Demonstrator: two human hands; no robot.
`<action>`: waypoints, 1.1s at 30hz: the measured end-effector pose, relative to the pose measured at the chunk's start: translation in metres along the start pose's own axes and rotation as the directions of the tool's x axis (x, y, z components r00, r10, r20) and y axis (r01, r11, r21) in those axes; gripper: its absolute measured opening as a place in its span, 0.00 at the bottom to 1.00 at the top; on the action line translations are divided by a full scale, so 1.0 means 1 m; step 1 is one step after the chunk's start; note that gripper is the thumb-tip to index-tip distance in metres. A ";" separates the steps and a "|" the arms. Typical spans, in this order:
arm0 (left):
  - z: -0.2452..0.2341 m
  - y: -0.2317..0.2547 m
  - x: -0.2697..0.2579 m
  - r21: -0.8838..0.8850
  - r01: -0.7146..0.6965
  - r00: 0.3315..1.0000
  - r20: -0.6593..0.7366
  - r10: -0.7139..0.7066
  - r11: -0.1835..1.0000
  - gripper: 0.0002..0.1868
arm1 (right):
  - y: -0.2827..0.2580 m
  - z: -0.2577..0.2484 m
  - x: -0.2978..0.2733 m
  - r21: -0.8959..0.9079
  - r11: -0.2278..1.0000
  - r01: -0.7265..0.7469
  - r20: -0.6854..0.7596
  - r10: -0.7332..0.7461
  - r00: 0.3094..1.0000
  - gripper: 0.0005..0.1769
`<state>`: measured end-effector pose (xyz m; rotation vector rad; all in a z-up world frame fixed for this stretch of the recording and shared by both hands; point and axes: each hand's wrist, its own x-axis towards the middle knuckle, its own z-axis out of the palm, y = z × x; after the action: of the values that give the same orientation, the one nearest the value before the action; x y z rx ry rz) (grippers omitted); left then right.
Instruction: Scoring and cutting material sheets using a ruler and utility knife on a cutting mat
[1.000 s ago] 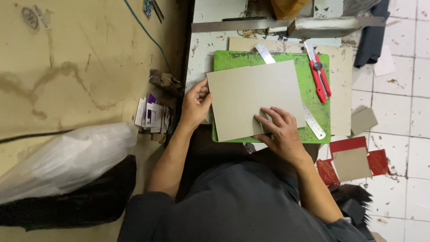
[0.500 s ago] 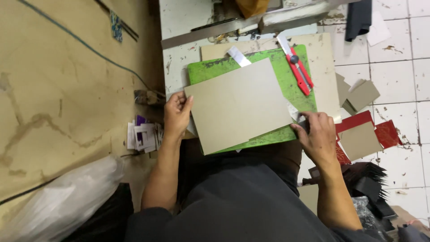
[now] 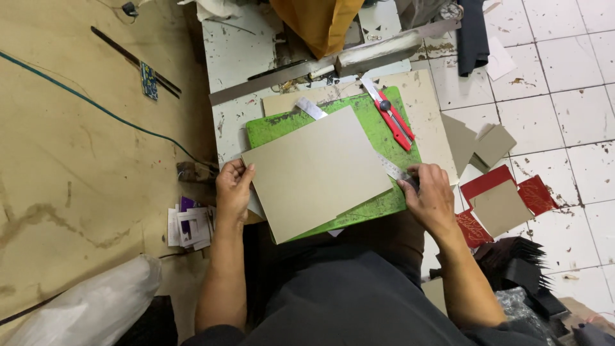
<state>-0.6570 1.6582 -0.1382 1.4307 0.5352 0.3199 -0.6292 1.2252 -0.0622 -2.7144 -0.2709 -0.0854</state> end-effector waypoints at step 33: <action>0.034 0.062 -0.038 0.012 -0.548 0.814 0.238 0.530 0.836 0.20 | -0.089 0.030 0.026 0.788 0.486 0.377 -0.291 -0.245 0.925 0.23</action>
<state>-0.6647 1.6175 -0.0688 1.6595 -0.0642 0.5844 -0.6214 1.3221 -0.0519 -1.6430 -0.5933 -0.1944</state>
